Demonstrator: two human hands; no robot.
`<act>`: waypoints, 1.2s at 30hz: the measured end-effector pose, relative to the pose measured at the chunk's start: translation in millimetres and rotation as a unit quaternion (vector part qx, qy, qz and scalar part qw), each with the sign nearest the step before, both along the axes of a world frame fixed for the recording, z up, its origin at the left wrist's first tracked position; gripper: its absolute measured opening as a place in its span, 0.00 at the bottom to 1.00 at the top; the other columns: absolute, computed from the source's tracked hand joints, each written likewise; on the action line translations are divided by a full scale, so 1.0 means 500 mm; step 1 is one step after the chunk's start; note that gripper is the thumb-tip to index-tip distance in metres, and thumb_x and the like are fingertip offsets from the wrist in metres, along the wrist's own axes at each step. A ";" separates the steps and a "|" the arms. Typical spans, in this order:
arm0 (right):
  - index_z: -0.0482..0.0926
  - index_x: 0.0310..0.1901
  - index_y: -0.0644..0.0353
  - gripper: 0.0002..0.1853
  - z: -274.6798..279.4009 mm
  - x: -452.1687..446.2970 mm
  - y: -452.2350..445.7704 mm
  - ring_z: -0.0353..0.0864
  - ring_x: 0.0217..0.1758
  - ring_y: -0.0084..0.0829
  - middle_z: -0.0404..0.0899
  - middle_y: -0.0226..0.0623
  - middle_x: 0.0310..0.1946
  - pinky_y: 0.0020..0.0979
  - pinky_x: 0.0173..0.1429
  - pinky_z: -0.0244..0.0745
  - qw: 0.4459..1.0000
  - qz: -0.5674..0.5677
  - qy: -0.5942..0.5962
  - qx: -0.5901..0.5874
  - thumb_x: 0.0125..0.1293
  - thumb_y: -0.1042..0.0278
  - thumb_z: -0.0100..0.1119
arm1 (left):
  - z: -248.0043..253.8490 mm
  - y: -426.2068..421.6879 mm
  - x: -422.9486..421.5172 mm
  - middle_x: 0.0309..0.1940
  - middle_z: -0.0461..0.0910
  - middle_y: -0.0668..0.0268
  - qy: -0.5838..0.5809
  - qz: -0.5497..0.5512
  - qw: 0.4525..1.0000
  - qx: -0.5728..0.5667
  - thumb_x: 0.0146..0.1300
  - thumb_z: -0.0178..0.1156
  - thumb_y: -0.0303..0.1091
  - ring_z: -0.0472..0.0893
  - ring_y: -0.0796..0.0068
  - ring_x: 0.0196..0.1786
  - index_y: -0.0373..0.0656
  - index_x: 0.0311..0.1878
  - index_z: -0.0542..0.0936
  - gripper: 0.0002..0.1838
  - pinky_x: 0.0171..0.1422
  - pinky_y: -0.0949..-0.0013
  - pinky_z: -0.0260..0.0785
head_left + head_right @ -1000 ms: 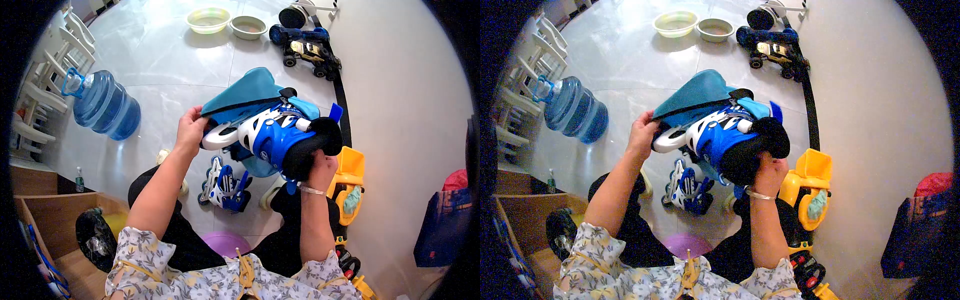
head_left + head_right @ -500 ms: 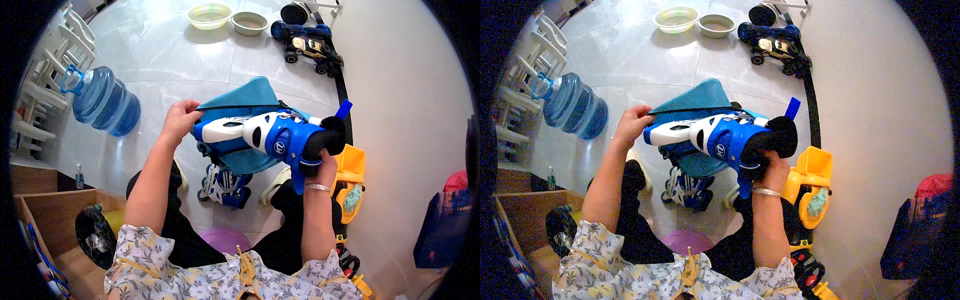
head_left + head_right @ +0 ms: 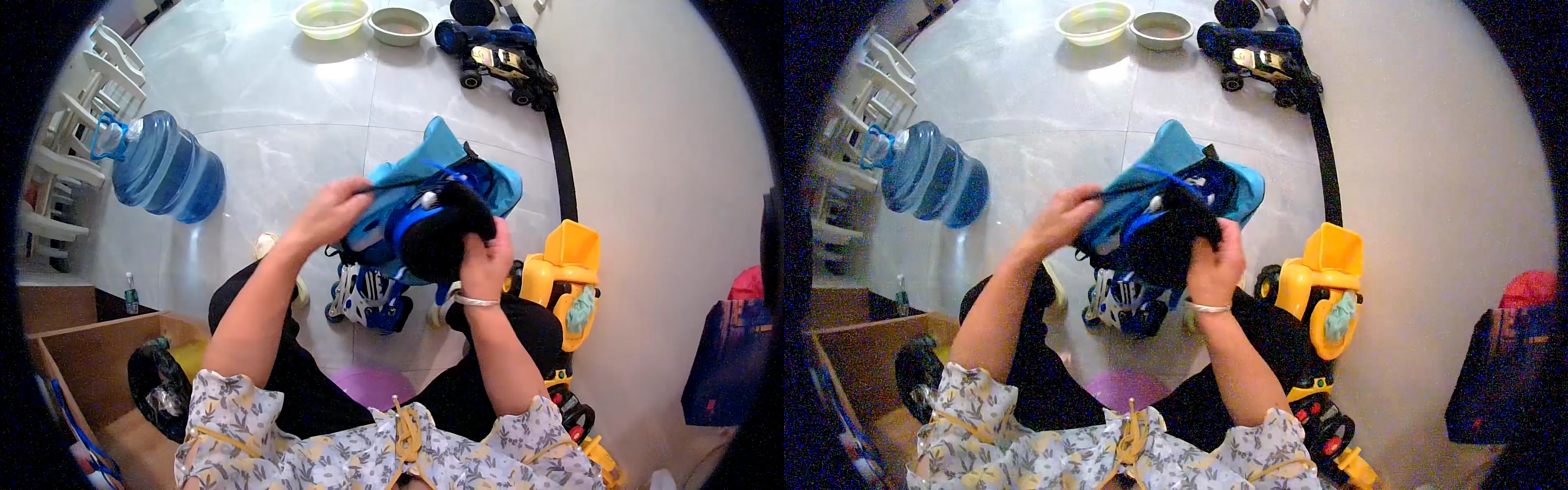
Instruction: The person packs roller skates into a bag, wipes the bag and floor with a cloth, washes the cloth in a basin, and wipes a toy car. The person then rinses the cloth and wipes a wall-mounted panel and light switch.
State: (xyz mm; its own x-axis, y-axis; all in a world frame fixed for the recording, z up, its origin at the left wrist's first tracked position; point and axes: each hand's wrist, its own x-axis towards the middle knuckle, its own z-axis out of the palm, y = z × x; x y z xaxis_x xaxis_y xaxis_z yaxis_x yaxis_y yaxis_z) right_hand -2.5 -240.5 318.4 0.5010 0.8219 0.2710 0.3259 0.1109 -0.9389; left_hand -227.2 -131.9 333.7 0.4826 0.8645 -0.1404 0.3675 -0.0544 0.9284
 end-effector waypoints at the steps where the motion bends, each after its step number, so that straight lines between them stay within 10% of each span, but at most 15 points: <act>1: 0.72 0.43 0.62 0.12 -0.008 -0.011 0.003 0.77 0.37 0.33 0.77 0.39 0.32 0.33 0.44 0.72 1.000 -0.009 -0.017 -0.024 0.55 0.78 0.55 | -0.021 -0.010 0.016 0.40 0.80 0.66 -0.023 -0.015 1.000 -0.012 0.64 0.52 0.33 0.76 0.78 0.42 0.34 0.54 0.76 0.18 0.49 0.71 0.70; 7: 0.71 0.43 0.58 0.14 -0.040 -0.072 0.007 0.78 0.35 0.58 0.78 0.54 0.29 0.48 0.38 0.71 0.984 0.040 -0.100 -0.139 0.53 0.76 0.56 | -0.061 -0.024 0.059 0.45 0.79 0.66 -0.207 0.071 0.963 -0.155 0.67 0.50 0.32 0.74 0.79 0.48 0.36 0.56 0.75 0.17 0.55 0.75 0.66; 12: 0.71 0.44 0.59 0.15 -0.055 -0.100 -0.002 0.78 0.33 0.56 0.77 0.54 0.28 0.48 0.36 0.71 0.986 0.073 -0.104 -0.107 0.53 0.77 0.55 | -0.043 -0.019 0.049 0.42 0.80 0.67 -0.210 0.081 0.972 -0.064 0.67 0.50 0.30 0.76 0.79 0.44 0.34 0.54 0.76 0.15 0.51 0.75 0.69; 21: 0.70 0.52 0.61 0.20 -0.166 -0.106 0.038 0.80 0.43 0.51 0.78 0.56 0.38 0.40 0.48 0.74 0.989 0.127 0.016 -0.079 0.55 0.78 0.54 | 0.034 -0.039 -0.022 0.42 0.80 0.67 -0.343 0.084 0.904 -0.242 0.65 0.52 0.29 0.76 0.82 0.41 0.34 0.56 0.75 0.17 0.47 0.78 0.69; 23: 0.73 0.52 0.65 0.16 -0.256 -0.098 0.075 0.77 0.49 0.32 0.79 0.41 0.48 0.30 0.57 0.69 0.992 0.059 0.079 -0.079 0.61 0.76 0.53 | 0.060 -0.050 -0.026 0.43 0.80 0.65 -0.401 0.047 0.878 -0.258 0.64 0.52 0.29 0.78 0.80 0.43 0.34 0.56 0.75 0.18 0.48 0.78 0.70; 29: 0.72 0.53 0.68 0.24 -0.150 -0.070 0.114 0.74 0.51 0.59 0.75 0.60 0.49 0.48 0.54 0.71 0.874 0.172 -0.277 -0.359 0.60 0.60 0.60 | 0.060 -0.003 -0.040 0.42 0.81 0.58 -0.415 0.161 0.875 -0.188 0.67 0.51 0.32 0.82 0.72 0.39 0.32 0.52 0.76 0.16 0.45 0.71 0.77; 33: 0.73 0.48 0.66 0.17 -0.037 -0.069 0.111 0.77 0.40 0.53 0.77 0.55 0.38 0.42 0.48 0.74 0.975 0.048 -0.218 -0.020 0.63 0.62 0.56 | 0.065 0.017 -0.076 0.43 0.81 0.56 -0.452 0.214 0.854 -0.140 0.69 0.50 0.35 0.82 0.70 0.40 0.32 0.50 0.75 0.15 0.47 0.69 0.77; 36: 0.72 0.45 0.61 0.10 -0.107 -0.043 0.070 0.77 0.35 0.35 0.76 0.39 0.32 0.33 0.37 0.73 0.995 -0.087 -0.033 -0.037 0.67 0.65 0.50 | 0.056 0.025 -0.085 0.44 0.80 0.58 -0.506 0.233 0.814 -0.166 0.70 0.48 0.34 0.81 0.69 0.43 0.33 0.51 0.75 0.15 0.49 0.67 0.76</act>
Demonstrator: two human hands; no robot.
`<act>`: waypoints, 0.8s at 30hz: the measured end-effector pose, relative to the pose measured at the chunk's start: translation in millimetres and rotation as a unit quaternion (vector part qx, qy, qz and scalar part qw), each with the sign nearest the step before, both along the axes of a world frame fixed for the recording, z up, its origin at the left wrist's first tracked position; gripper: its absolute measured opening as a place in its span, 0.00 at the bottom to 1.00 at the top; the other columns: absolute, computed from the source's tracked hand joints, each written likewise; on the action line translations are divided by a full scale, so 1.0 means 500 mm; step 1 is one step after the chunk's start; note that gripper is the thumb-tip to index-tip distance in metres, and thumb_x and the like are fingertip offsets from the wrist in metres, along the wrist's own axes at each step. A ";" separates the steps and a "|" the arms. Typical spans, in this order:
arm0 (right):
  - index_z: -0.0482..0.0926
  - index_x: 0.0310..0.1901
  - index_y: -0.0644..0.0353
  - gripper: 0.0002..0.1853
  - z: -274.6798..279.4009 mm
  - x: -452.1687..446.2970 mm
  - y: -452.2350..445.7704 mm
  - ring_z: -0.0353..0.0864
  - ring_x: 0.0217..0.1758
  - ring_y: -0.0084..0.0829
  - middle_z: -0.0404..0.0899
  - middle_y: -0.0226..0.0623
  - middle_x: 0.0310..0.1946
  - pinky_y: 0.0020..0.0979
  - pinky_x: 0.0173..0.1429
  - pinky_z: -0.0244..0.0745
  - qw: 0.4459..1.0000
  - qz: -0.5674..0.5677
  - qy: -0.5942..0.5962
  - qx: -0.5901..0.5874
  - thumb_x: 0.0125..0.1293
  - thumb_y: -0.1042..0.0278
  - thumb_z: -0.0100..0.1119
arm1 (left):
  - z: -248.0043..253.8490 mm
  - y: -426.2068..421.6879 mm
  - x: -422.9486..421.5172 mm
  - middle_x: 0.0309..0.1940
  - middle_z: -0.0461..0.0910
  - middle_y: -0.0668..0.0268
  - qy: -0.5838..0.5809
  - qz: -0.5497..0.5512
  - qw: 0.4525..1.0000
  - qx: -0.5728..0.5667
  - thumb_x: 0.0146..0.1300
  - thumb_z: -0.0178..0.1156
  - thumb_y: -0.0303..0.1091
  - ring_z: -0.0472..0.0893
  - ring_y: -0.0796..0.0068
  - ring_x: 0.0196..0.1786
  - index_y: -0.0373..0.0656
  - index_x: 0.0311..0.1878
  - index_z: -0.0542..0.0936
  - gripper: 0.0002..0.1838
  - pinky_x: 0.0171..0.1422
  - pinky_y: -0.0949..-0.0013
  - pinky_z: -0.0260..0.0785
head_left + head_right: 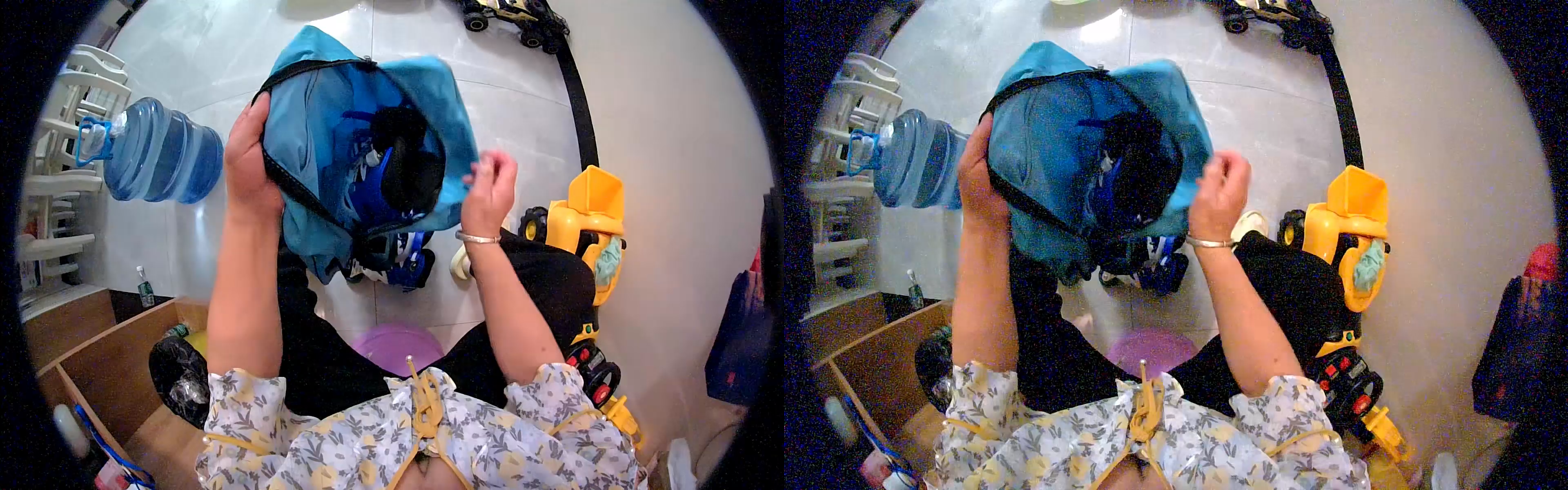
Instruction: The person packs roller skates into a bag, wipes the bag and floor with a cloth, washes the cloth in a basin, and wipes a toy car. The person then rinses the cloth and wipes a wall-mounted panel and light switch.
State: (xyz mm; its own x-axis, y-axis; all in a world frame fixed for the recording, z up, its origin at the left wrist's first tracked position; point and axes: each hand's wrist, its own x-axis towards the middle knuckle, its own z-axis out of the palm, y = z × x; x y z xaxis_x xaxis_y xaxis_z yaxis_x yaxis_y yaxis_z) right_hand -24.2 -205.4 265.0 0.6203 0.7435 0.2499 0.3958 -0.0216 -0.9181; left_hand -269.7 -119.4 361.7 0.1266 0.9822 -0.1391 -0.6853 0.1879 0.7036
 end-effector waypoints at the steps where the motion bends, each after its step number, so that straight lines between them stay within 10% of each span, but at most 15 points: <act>1: 0.71 0.43 0.61 0.09 -0.046 0.007 -0.021 0.76 0.33 0.28 0.74 0.34 0.30 0.30 0.33 0.72 0.986 -0.086 0.137 -0.027 0.68 0.65 0.48 | 0.001 -0.002 0.002 0.44 0.80 0.58 -0.001 -0.003 1.000 0.002 0.70 0.48 0.34 0.81 0.69 0.43 0.33 0.51 0.75 0.15 0.49 0.67 0.76; 3: 0.69 0.42 0.61 0.08 -0.170 0.017 -0.077 0.72 0.32 0.18 0.71 0.32 0.29 0.24 0.30 0.70 0.912 -0.229 0.335 -0.061 0.67 0.66 0.46 | 0.003 -0.010 0.016 0.44 0.80 0.59 0.049 0.002 0.998 -0.044 0.70 0.48 0.35 0.81 0.70 0.43 0.33 0.51 0.75 0.15 0.50 0.68 0.74; 5: 0.73 0.39 0.64 0.10 -0.578 0.062 -0.185 0.75 0.34 0.34 0.77 0.43 0.32 0.39 0.38 0.72 0.879 -0.361 0.148 -0.274 0.65 0.67 0.43 | -0.009 -0.001 0.038 0.44 0.80 0.61 0.070 0.034 0.997 -0.023 0.70 0.48 0.36 0.79 0.71 0.45 0.34 0.51 0.76 0.15 0.52 0.69 0.72; 7: 0.78 0.38 0.67 0.18 -0.558 0.029 -0.258 0.79 0.38 0.43 0.81 0.48 0.35 0.42 0.43 0.72 0.854 -0.150 0.053 -0.495 0.57 0.57 0.55 | -0.054 0.021 0.019 0.53 0.77 0.59 0.077 0.021 0.996 -0.027 0.70 0.48 0.39 0.76 0.66 0.55 0.35 0.55 0.75 0.19 0.63 0.65 0.65; 11: 0.81 0.43 0.71 0.36 -0.543 -0.015 -0.245 0.82 0.45 0.36 0.83 0.47 0.41 0.34 0.48 0.75 0.858 -0.001 0.216 -0.467 0.40 0.46 0.75 | -0.071 0.023 0.017 0.51 0.79 0.60 0.115 0.048 0.992 -0.023 0.69 0.49 0.40 0.77 0.66 0.53 0.37 0.53 0.76 0.18 0.61 0.64 0.66; 18: 0.82 0.44 0.66 0.30 -0.432 -0.006 -0.190 0.84 0.38 0.35 0.84 0.46 0.38 0.33 0.46 0.76 0.854 0.128 0.120 -0.491 0.43 0.50 0.74 | -0.070 0.008 0.046 0.46 0.79 0.62 0.033 0.016 0.996 -0.079 0.70 0.47 0.36 0.79 0.70 0.47 0.37 0.53 0.74 0.15 0.54 0.66 0.71; 24: 0.81 0.35 0.62 0.29 -0.075 0.018 -0.201 0.82 0.39 0.52 0.82 0.53 0.35 0.46 0.45 0.77 0.835 0.071 -0.139 -0.528 0.40 0.42 0.65 | -0.078 -0.055 0.064 0.46 0.80 0.59 0.020 -0.053 0.997 -0.046 0.70 0.47 0.35 0.80 0.68 0.46 0.35 0.52 0.74 0.15 0.54 0.64 0.73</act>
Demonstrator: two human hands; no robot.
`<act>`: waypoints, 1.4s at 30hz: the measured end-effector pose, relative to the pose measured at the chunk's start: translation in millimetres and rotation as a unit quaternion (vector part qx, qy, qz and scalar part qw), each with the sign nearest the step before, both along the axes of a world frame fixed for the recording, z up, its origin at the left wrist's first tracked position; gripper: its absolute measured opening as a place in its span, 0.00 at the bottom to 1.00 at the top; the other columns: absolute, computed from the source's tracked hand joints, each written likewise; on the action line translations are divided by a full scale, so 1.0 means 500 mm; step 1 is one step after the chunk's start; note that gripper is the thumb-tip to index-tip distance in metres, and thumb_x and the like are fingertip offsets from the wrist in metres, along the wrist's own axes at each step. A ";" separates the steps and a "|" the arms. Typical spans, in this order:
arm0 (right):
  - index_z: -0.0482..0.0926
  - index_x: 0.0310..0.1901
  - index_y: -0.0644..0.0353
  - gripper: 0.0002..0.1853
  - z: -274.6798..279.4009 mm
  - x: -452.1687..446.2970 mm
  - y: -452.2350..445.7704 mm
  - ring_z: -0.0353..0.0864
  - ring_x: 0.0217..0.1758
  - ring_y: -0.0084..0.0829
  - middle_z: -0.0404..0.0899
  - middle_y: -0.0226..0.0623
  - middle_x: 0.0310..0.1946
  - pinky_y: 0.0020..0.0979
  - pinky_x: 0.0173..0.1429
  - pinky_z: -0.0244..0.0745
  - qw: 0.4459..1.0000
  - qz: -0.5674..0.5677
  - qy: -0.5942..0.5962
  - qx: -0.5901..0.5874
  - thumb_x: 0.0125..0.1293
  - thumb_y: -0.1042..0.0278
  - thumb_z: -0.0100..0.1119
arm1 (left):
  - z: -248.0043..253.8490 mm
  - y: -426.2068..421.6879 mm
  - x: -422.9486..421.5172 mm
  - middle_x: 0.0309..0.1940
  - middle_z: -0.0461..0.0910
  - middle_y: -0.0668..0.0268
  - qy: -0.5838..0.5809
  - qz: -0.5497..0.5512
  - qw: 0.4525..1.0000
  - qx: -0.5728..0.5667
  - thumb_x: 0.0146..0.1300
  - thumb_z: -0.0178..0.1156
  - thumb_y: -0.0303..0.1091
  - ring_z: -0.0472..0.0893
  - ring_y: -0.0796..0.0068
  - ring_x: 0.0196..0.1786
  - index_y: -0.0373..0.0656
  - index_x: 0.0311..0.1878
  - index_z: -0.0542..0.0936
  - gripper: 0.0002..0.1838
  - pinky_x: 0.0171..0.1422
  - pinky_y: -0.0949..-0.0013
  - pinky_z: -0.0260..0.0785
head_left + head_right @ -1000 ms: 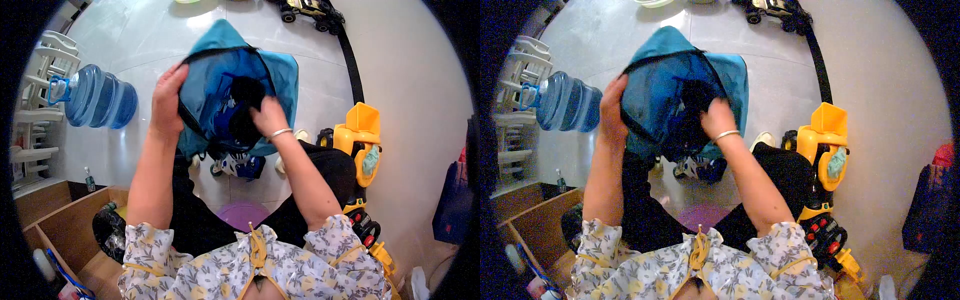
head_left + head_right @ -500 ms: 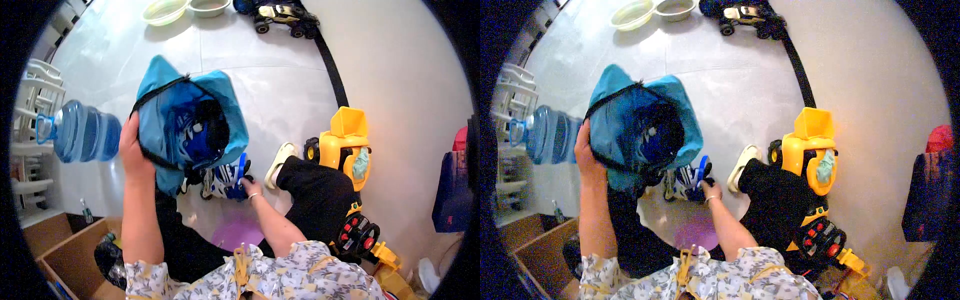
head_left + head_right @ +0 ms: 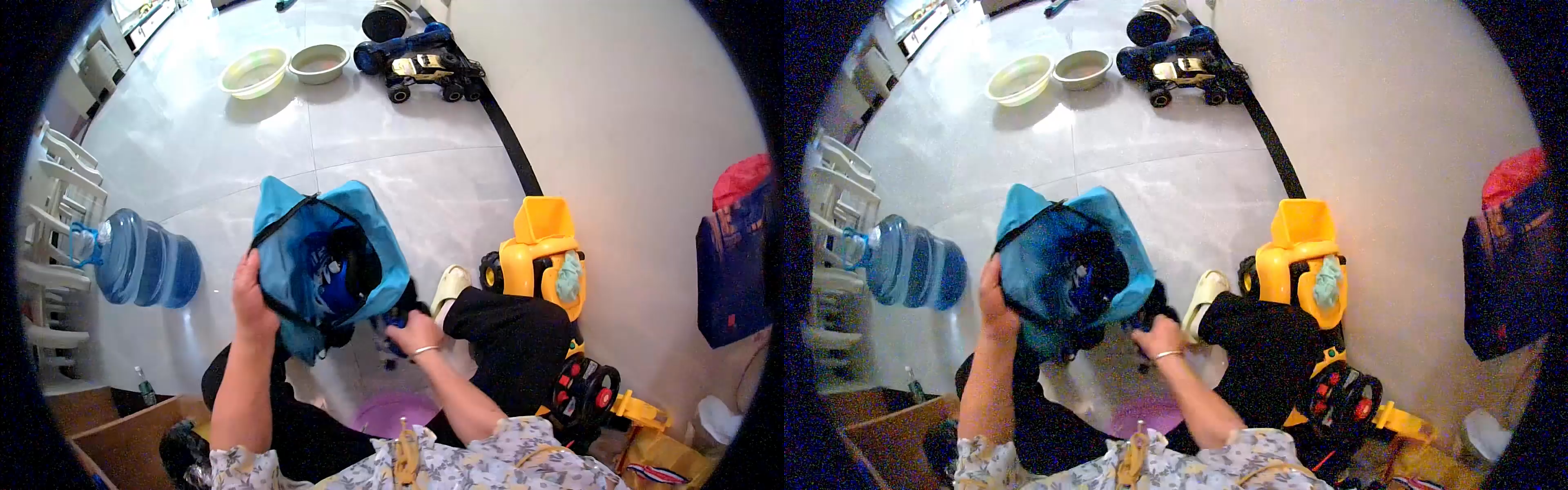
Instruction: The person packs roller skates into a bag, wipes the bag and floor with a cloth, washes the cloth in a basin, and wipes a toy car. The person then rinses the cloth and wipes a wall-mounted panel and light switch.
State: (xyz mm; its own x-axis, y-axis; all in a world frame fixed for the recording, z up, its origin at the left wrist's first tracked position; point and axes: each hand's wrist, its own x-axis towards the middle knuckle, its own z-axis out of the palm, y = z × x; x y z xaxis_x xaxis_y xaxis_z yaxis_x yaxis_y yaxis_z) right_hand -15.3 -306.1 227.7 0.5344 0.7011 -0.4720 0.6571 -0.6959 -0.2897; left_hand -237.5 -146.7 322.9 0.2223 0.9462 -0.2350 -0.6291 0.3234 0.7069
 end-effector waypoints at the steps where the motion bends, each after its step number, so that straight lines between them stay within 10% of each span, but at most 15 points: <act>1: 0.81 0.33 0.61 0.27 0.039 0.015 -0.034 0.83 0.38 0.51 0.82 0.52 0.33 0.47 0.44 0.77 0.999 0.000 -0.035 0.002 0.39 0.42 0.66 | -0.010 -0.029 0.001 0.46 0.80 0.60 0.005 0.017 1.000 -0.023 0.70 0.47 0.35 0.80 0.68 0.47 0.36 0.52 0.74 0.15 0.54 0.64 0.73; 9: 0.78 0.29 0.64 0.21 0.401 0.050 -0.175 0.81 0.31 0.50 0.80 0.51 0.26 0.42 0.38 0.75 0.951 -0.079 -0.140 0.264 0.43 0.52 0.67 | -0.051 -0.103 -0.036 0.47 0.79 0.60 -0.064 -0.053 0.994 -0.075 0.71 0.44 0.35 0.80 0.66 0.48 0.37 0.53 0.72 0.15 0.55 0.63 0.73; 13: 0.79 0.34 0.67 0.17 0.512 0.058 -0.219 0.80 0.26 0.29 0.82 0.39 0.27 0.30 0.35 0.75 0.915 -0.131 -0.012 0.382 0.47 0.62 0.69 | -0.076 -0.153 -0.039 0.52 0.78 0.57 -0.055 -0.071 0.991 -0.100 0.70 0.45 0.39 0.78 0.59 0.52 0.39 0.56 0.71 0.18 0.61 0.55 0.68; 17: 0.79 0.35 0.66 0.14 0.509 0.035 -0.222 0.78 0.28 0.23 0.81 0.31 0.28 0.26 0.36 0.74 0.849 -0.152 0.201 0.465 0.50 0.66 0.69 | -0.069 -0.195 -0.041 0.49 0.78 0.60 0.002 -0.052 0.993 -0.108 0.70 0.43 0.35 0.78 0.66 0.50 0.38 0.58 0.72 0.18 0.56 0.64 0.71; 31: 0.83 0.31 0.66 0.18 0.210 -0.107 -0.149 0.78 0.27 0.23 0.83 0.33 0.26 0.29 0.37 0.74 0.916 -0.086 0.326 0.217 0.47 0.57 0.70 | -0.130 -0.241 -0.082 0.47 0.81 0.64 0.079 -0.088 0.988 -0.102 0.68 0.51 0.32 0.79 0.74 0.48 0.40 0.56 0.76 0.16 0.53 0.67 0.71; 35: 0.82 0.33 0.70 0.21 0.208 -0.138 -0.068 0.79 0.28 0.25 0.83 0.37 0.28 0.30 0.36 0.74 0.895 -0.178 0.321 0.255 0.45 0.57 0.71 | -0.095 -0.262 -0.100 0.44 0.83 0.61 0.365 -0.116 0.919 0.097 0.62 0.58 0.34 0.81 0.65 0.45 0.37 0.51 0.79 0.16 0.50 0.65 0.72; 37: 0.82 0.32 0.71 0.21 0.174 -0.137 -0.035 0.78 0.27 0.25 0.82 0.37 0.28 0.30 0.34 0.74 0.864 -0.228 0.338 0.295 0.46 0.57 0.71 | -0.112 -0.249 -0.113 0.45 0.81 0.51 0.546 -0.163 0.801 0.184 0.58 0.61 0.32 0.79 0.51 0.49 0.40 0.51 0.79 0.17 0.52 0.61 0.72; 42: 0.79 0.42 0.69 0.24 0.091 -0.189 -0.002 0.78 0.32 0.30 0.81 0.37 0.35 0.32 0.40 0.74 0.823 -0.357 0.324 0.300 0.48 0.58 0.72 | -0.122 -0.252 -0.111 0.38 0.79 0.50 0.676 -0.102 0.696 0.219 0.55 0.61 0.33 0.79 0.46 0.43 0.39 0.47 0.78 0.16 0.50 0.53 0.71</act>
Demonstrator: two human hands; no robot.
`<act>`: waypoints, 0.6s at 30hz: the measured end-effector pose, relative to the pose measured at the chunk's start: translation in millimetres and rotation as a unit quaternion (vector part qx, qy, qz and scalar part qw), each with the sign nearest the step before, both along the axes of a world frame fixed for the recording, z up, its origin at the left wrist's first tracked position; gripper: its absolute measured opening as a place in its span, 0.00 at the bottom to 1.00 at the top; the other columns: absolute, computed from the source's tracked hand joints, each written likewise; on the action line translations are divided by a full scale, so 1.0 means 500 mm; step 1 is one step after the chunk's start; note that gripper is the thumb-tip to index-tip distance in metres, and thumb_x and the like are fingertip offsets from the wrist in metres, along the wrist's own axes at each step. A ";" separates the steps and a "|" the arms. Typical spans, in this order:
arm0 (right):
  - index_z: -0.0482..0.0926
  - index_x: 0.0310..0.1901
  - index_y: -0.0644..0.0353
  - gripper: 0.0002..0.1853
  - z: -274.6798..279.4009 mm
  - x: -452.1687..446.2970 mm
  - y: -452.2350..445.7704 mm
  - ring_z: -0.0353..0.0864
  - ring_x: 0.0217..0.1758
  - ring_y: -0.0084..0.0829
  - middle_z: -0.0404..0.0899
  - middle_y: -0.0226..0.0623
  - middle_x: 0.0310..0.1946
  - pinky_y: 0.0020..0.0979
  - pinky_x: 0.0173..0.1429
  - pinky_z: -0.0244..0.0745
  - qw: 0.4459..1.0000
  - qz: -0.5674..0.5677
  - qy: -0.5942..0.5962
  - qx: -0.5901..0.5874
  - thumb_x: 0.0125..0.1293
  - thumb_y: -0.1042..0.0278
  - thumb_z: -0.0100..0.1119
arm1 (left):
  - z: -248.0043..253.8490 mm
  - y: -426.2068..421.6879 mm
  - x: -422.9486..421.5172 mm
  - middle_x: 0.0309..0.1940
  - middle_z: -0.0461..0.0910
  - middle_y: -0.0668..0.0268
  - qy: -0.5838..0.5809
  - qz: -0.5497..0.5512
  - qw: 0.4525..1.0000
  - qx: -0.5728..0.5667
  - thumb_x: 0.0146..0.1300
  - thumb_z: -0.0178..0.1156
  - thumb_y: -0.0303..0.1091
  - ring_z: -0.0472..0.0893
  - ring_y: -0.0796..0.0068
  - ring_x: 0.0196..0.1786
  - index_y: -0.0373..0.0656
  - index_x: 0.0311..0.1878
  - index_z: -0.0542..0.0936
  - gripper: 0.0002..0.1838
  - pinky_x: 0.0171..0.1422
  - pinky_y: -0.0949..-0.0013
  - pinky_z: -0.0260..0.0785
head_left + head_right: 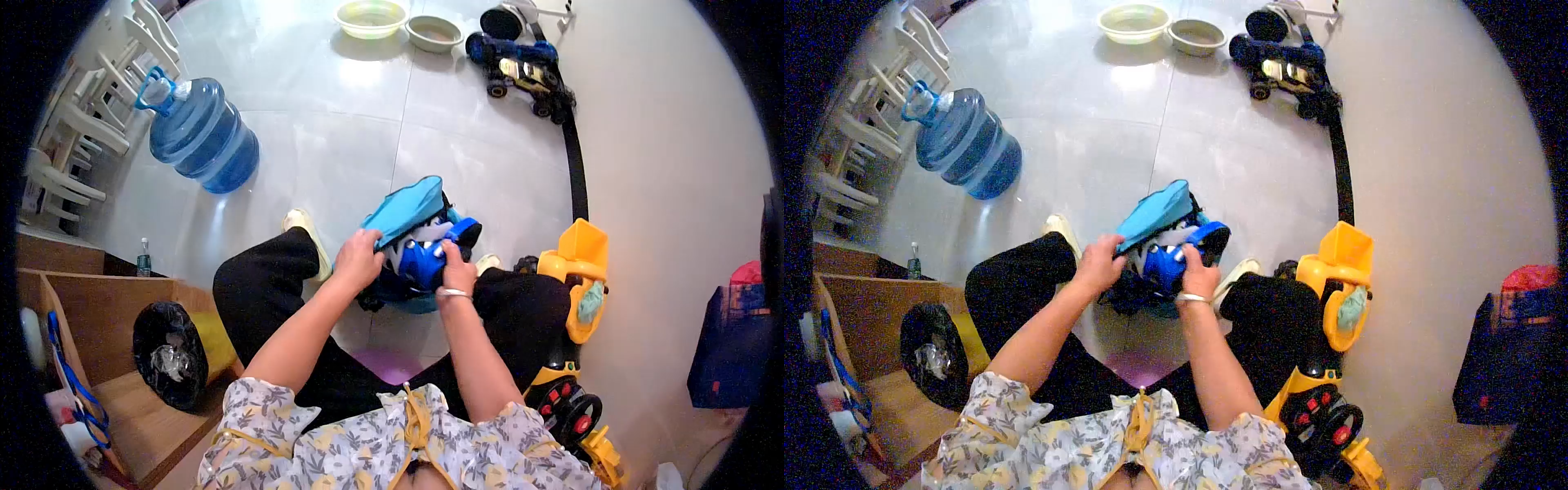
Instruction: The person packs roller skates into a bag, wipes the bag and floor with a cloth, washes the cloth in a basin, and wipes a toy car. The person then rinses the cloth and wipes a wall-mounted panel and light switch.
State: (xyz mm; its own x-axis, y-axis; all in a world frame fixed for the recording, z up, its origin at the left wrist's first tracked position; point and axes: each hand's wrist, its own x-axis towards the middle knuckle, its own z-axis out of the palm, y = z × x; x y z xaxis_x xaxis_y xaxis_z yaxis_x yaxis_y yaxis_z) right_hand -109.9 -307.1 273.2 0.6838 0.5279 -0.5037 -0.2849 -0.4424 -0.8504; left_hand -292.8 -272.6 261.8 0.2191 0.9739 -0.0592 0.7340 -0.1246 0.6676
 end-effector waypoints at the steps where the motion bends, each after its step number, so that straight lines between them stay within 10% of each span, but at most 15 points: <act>1: 0.80 0.41 0.67 0.23 -0.084 -0.007 0.005 0.79 0.35 0.30 0.81 0.35 0.36 0.32 0.43 0.74 0.998 -0.013 0.023 0.056 0.48 0.59 0.72 | -0.016 0.004 0.003 0.38 0.79 0.50 0.003 -0.004 1.000 -0.008 0.55 0.61 0.33 0.79 0.46 0.43 0.39 0.47 0.78 0.16 0.50 0.53 0.71; 7: 0.79 0.45 0.69 0.28 -0.175 -0.100 0.012 0.82 0.43 0.43 0.82 0.49 0.42 0.37 0.52 0.73 0.988 0.135 -0.067 0.012 0.50 0.52 0.71 | -0.057 0.043 0.022 0.35 0.77 0.50 -0.067 0.039 0.997 0.011 0.55 0.57 0.32 0.77 0.44 0.41 0.39 0.42 0.78 0.12 0.48 0.49 0.69; 10: 0.77 0.47 0.67 0.25 -0.250 -0.106 0.011 0.78 0.42 0.32 0.81 0.39 0.42 0.31 0.51 0.72 0.958 0.258 -0.126 -0.003 0.55 0.55 0.68 | -0.078 0.070 0.021 0.37 0.79 0.49 -0.064 0.070 0.995 -0.038 0.56 0.55 0.32 0.77 0.45 0.44 0.40 0.42 0.80 0.12 0.50 0.52 0.69; 13: 0.79 0.41 0.67 0.23 -0.217 -0.053 0.051 0.79 0.33 0.28 0.82 0.39 0.36 0.31 0.42 0.75 0.867 0.493 0.060 -0.043 0.55 0.52 0.68 | -0.094 0.089 0.015 0.40 0.79 0.49 -0.067 0.087 0.989 -0.101 0.58 0.53 0.32 0.77 0.46 0.46 0.41 0.43 0.81 0.13 0.52 0.53 0.69; 18: 0.81 0.24 0.63 0.23 -0.084 0.054 0.143 0.76 0.18 0.24 0.80 0.37 0.19 0.27 0.25 0.72 0.712 0.673 -0.079 -0.186 0.51 0.47 0.69 | -0.079 0.079 0.031 0.42 0.79 0.49 0.034 0.024 0.996 -0.080 0.61 0.54 0.36 0.77 0.45 0.47 0.41 0.47 0.79 0.15 0.53 0.50 0.68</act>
State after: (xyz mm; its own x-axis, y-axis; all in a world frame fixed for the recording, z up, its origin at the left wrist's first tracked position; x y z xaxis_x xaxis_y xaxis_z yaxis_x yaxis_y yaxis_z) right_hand -83.0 -235.4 231.3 -0.2510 0.6091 -0.7524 0.6955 -0.4272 -0.5778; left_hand -277.5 -233.0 222.2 0.1632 0.9602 -0.2269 0.7812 0.0147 0.6241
